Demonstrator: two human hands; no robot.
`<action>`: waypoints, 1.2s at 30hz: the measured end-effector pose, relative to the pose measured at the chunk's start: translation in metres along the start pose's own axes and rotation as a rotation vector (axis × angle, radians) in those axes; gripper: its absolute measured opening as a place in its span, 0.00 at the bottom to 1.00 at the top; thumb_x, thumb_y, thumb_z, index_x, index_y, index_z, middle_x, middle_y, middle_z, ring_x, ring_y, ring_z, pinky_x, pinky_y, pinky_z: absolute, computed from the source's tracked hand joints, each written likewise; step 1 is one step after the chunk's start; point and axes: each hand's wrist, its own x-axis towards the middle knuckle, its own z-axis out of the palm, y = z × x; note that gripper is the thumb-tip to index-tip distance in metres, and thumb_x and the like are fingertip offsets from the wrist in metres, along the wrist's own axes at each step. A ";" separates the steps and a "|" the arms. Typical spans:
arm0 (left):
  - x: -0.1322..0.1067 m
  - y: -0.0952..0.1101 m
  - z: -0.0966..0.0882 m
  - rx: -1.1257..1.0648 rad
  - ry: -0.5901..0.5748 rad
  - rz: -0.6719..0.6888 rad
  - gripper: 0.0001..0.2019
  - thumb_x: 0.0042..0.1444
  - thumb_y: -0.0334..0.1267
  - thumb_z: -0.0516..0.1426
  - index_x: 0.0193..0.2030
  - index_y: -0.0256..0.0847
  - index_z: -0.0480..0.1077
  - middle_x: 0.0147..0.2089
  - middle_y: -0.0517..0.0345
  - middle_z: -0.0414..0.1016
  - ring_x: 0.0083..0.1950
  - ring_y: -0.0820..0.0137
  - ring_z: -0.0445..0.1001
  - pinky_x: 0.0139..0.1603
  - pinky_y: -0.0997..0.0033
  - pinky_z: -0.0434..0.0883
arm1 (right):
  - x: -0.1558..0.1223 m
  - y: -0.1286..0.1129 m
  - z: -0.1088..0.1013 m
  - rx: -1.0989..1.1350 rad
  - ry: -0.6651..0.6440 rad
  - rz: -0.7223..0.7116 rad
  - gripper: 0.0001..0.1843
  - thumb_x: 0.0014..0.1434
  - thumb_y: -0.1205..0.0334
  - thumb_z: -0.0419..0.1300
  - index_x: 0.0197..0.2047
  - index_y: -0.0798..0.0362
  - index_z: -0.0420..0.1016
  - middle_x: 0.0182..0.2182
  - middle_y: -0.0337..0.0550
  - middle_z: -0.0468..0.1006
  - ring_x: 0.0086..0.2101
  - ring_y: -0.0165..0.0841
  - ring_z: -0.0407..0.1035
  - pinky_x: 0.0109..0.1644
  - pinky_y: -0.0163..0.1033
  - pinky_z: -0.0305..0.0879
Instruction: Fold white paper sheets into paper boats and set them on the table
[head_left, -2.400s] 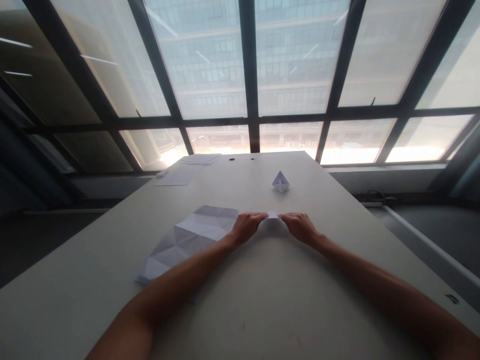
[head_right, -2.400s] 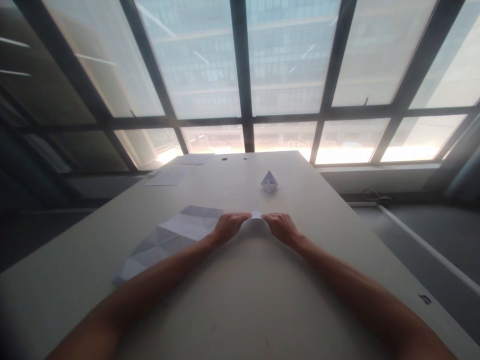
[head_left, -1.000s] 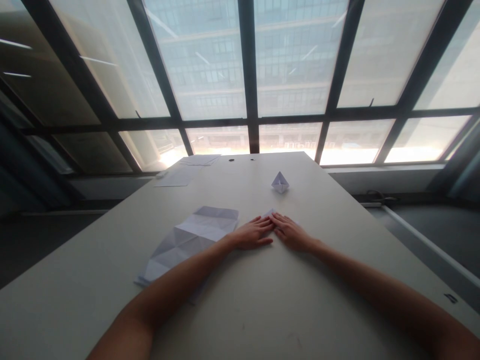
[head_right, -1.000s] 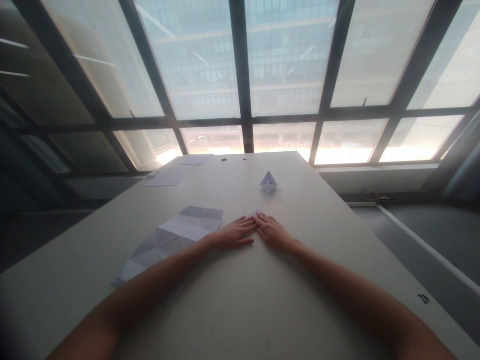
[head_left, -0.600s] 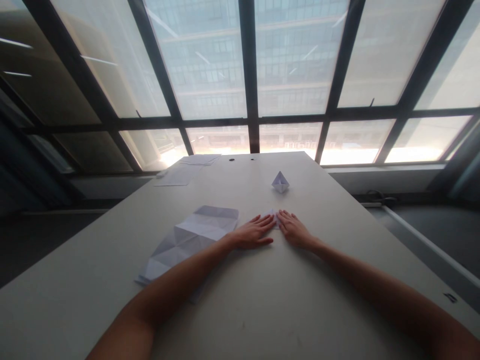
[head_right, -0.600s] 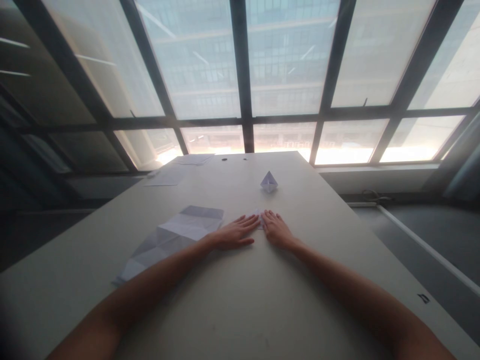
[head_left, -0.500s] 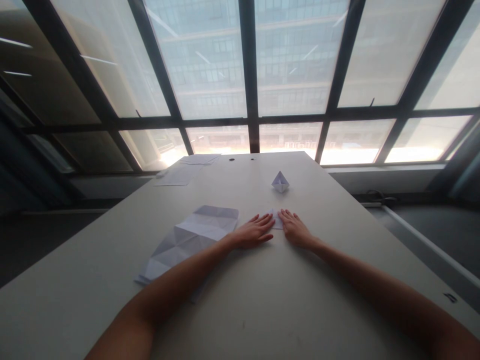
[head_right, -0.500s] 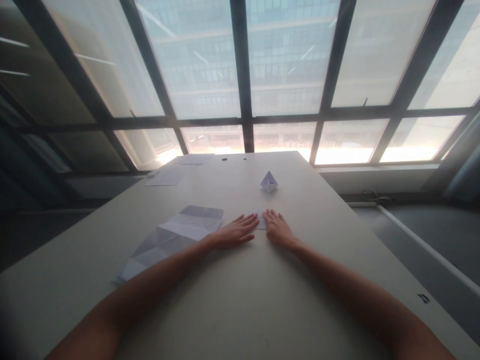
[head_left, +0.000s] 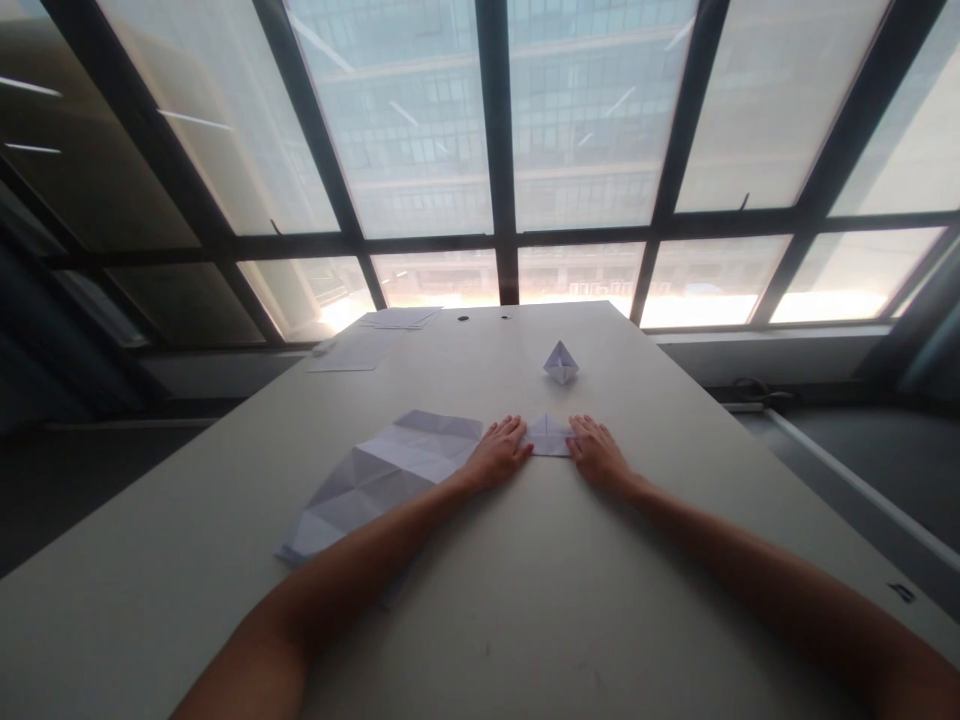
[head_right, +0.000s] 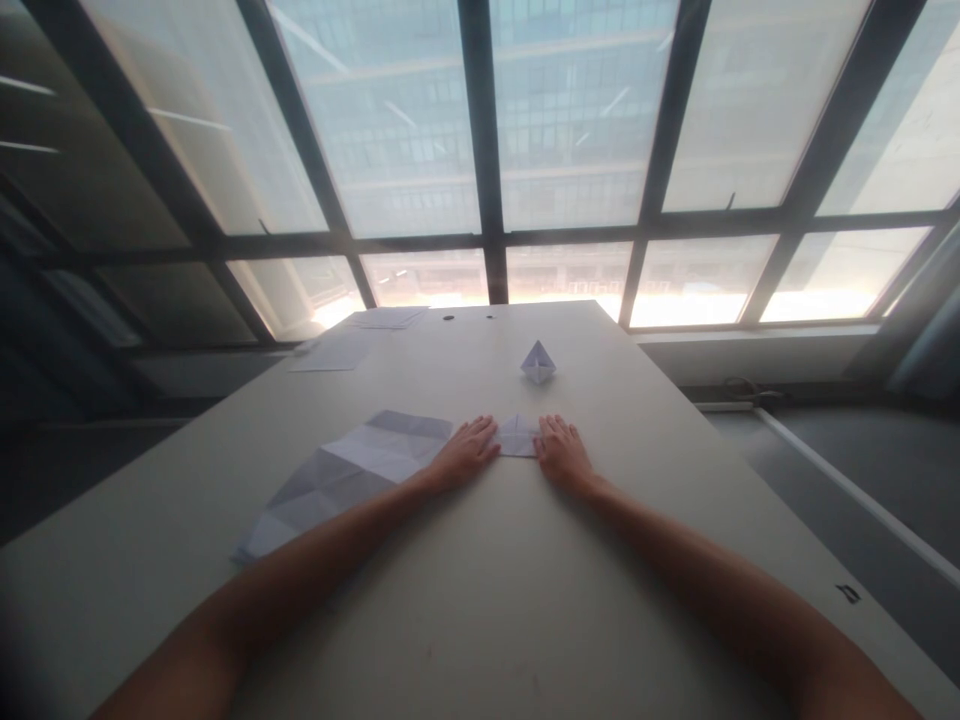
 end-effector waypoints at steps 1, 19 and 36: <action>0.000 0.000 0.000 -0.011 0.004 0.000 0.29 0.67 0.54 0.48 0.68 0.39 0.58 0.73 0.42 0.53 0.75 0.55 0.49 0.72 0.49 0.49 | 0.000 -0.003 -0.002 0.008 0.010 -0.024 0.30 0.67 0.57 0.47 0.67 0.64 0.61 0.65 0.63 0.63 0.66 0.50 0.54 0.69 0.55 0.47; 0.001 0.004 -0.017 -0.378 0.225 0.046 0.33 0.46 0.43 0.69 0.60 0.43 0.69 0.49 0.51 0.78 0.49 0.59 0.76 0.52 0.63 0.71 | -0.001 -0.006 -0.014 0.266 0.140 -0.228 0.36 0.60 0.60 0.61 0.70 0.51 0.57 0.57 0.52 0.72 0.55 0.45 0.67 0.59 0.47 0.63; -0.001 0.006 -0.015 -0.370 0.311 0.143 0.29 0.52 0.32 0.65 0.61 0.46 0.67 0.53 0.53 0.76 0.52 0.62 0.75 0.54 0.64 0.71 | 0.005 0.000 -0.005 0.367 0.240 -0.200 0.38 0.54 0.64 0.65 0.67 0.49 0.61 0.52 0.51 0.77 0.49 0.44 0.72 0.53 0.46 0.67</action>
